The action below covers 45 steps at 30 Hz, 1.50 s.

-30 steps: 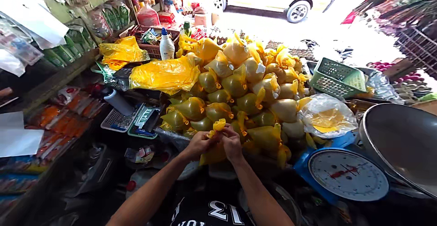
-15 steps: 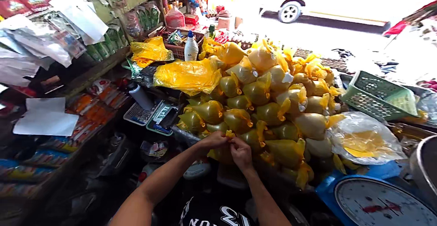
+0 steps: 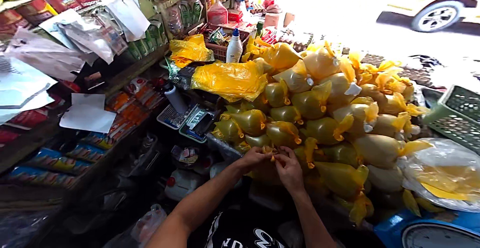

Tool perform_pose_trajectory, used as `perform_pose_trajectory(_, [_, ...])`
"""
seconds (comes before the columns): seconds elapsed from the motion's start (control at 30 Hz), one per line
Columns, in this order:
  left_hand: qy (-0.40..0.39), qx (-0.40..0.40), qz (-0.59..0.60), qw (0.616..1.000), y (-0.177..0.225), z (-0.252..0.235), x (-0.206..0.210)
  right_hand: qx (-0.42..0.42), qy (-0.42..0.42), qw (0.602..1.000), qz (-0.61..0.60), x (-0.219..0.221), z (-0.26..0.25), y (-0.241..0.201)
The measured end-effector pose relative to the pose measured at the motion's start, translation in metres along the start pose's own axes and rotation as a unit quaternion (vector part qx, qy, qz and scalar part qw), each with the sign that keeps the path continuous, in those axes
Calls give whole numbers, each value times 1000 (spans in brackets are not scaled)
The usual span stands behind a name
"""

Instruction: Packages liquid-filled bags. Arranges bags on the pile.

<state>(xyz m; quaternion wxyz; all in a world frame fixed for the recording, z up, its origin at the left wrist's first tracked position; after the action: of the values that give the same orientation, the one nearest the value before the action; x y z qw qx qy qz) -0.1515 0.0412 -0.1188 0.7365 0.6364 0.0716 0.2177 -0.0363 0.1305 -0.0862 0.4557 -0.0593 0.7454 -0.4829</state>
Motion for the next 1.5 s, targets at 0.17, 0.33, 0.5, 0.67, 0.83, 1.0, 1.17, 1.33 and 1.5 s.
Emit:
perform_pose_trajectory(0.17, [80,70,-208,972,19,-3,0,3,73,996,60,6,25,-14])
perform_pose_trajectory(0.33, [181,61,-35,981,9,1,-6,-6,185,983,18,15,23,0])
perform_pose_trajectory(0.5, [108,92,-152,978,-12,30,-21,9,196,980,23,11,20,20])
perform_pose_trajectory(0.67, [106,167,-154,968,31,28,-4,32,87,995,-22,-5,17,23])
perform_pose_trajectory(0.83, [59,255,-369,892,77,16,46,87,-144,969,-181,-3,28,5])
perform_pose_trajectory(1.0, [67,329,-410,848,114,30,56,196,-236,918,-251,-29,7,-24])
perform_pose_trajectory(1.17, [219,312,-326,865,136,39,-36,248,-228,918,-209,-98,-38,-61])
perform_pose_trajectory(1.33, [247,210,-452,831,84,0,-92,219,-82,914,-330,-146,-103,-94])
perform_pose_trajectory(1.5, [248,140,-520,805,51,-32,-94,203,30,885,-418,-84,-164,-59])
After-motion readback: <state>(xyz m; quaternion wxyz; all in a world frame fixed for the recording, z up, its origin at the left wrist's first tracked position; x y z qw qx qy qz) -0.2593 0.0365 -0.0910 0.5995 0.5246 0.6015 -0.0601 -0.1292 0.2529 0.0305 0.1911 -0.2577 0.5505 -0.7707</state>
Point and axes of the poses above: each hand's wrist, its own z-axis away from the middle knuckle, its own x-axis out of the palm, y = z × x, the point moved 8 cm from there along -z, towards the middle knuckle, and after that the axes turned 7 degrees about x, right-handed, at the moved point
